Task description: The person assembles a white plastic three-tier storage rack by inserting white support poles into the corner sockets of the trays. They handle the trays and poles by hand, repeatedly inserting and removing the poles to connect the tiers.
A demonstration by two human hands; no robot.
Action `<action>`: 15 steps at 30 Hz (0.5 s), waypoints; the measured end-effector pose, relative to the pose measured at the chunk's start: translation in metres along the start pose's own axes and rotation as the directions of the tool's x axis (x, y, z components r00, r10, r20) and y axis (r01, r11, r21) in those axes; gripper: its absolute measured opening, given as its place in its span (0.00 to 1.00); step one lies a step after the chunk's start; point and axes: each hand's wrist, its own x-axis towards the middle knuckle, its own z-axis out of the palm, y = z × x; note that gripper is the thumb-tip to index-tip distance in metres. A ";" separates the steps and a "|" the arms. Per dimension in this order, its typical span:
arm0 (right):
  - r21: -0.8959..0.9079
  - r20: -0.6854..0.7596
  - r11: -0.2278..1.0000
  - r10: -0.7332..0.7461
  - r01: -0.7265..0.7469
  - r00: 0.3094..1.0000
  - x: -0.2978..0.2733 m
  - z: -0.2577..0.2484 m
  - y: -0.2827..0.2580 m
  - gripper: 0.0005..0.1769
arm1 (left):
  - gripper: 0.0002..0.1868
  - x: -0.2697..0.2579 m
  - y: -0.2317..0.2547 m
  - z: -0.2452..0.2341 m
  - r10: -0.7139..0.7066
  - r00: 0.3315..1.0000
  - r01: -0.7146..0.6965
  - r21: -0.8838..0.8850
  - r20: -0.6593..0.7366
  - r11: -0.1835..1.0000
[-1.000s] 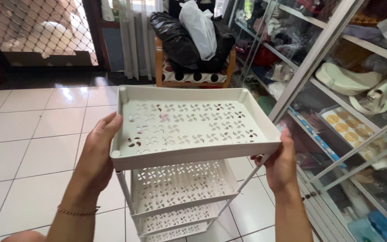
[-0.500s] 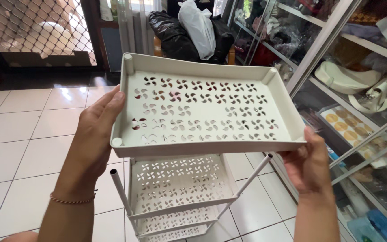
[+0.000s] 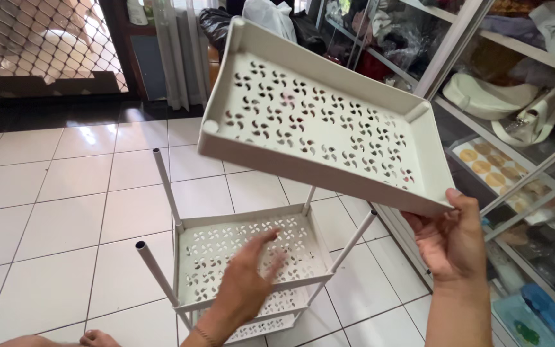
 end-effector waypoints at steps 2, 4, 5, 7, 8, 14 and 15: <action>-0.014 0.007 1.000 0.006 -0.006 1.000 0.002 0.001 0.005 0.32 | 0.31 -0.006 -0.033 0.021 0.150 0.985 -0.170 0.398 0.082 0.902; -0.020 -0.014 0.999 0.028 -0.029 1.000 0.001 0.001 0.010 0.32 | 0.18 -0.008 -0.060 0.034 0.562 0.827 -0.424 0.657 0.000 0.624; -0.023 -0.029 0.999 0.041 -0.041 0.999 0.000 0.002 0.013 0.33 | 0.16 -0.010 -0.071 0.035 0.377 0.926 -0.332 0.558 0.036 0.761; -0.034 -0.039 0.998 0.050 -0.052 0.998 0.000 0.003 0.019 0.32 | 0.15 -0.012 -0.088 0.033 -0.018 0.984 -0.048 0.365 0.177 0.930; -0.040 -0.046 0.998 0.056 -0.057 0.997 0.000 0.004 0.022 0.31 | 0.14 -0.012 -0.093 0.029 -0.029 0.987 -0.039 0.413 0.158 0.910; -0.034 -0.040 0.998 0.044 -0.046 0.998 0.003 0.015 0.038 0.31 | 0.13 -0.006 -0.111 -0.011 -0.065 0.995 0.015 0.536 0.074 0.844; -0.020 -0.034 0.999 0.045 -0.046 0.998 0.004 0.017 0.039 0.32 | 0.14 -0.005 -0.114 -0.019 -0.039 0.997 -0.004 0.542 0.069 0.840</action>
